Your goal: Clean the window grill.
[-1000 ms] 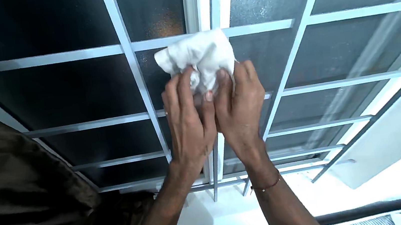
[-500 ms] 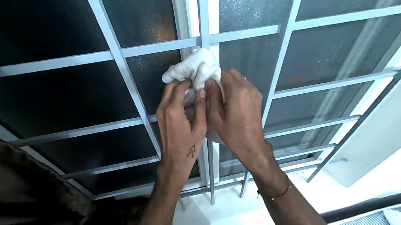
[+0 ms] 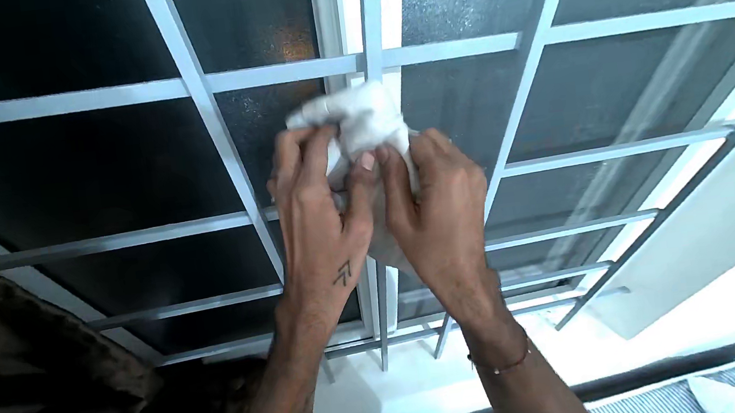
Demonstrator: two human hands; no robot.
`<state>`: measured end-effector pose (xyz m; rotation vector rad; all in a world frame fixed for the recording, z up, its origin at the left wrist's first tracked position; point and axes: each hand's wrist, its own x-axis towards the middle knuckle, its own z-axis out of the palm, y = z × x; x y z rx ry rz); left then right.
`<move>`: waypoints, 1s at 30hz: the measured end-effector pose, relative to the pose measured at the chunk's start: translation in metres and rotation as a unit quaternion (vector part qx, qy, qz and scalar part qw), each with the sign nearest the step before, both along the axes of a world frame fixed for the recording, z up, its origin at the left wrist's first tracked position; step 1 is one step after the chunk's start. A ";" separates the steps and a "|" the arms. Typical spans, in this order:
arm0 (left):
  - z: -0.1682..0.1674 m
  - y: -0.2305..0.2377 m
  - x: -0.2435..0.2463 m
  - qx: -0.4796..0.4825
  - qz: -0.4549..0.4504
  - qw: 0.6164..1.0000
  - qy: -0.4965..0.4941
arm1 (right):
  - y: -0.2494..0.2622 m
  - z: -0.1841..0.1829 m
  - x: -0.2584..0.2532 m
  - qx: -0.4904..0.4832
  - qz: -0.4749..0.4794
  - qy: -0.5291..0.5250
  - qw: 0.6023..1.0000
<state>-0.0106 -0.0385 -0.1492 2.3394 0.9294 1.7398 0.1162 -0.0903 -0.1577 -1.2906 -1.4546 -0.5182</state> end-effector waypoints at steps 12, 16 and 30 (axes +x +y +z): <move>-0.001 0.016 -0.003 0.011 -0.048 0.999 0.023 | -0.001 -0.033 -0.006 -0.012 -0.015 -0.003 1.000; 0.012 0.029 0.003 0.040 -0.041 0.998 0.021 | 0.027 0.004 0.004 0.016 0.004 0.041 0.999; -0.020 0.005 0.031 0.059 0.162 0.985 0.014 | 0.016 -0.033 -0.001 0.034 -0.006 0.022 0.999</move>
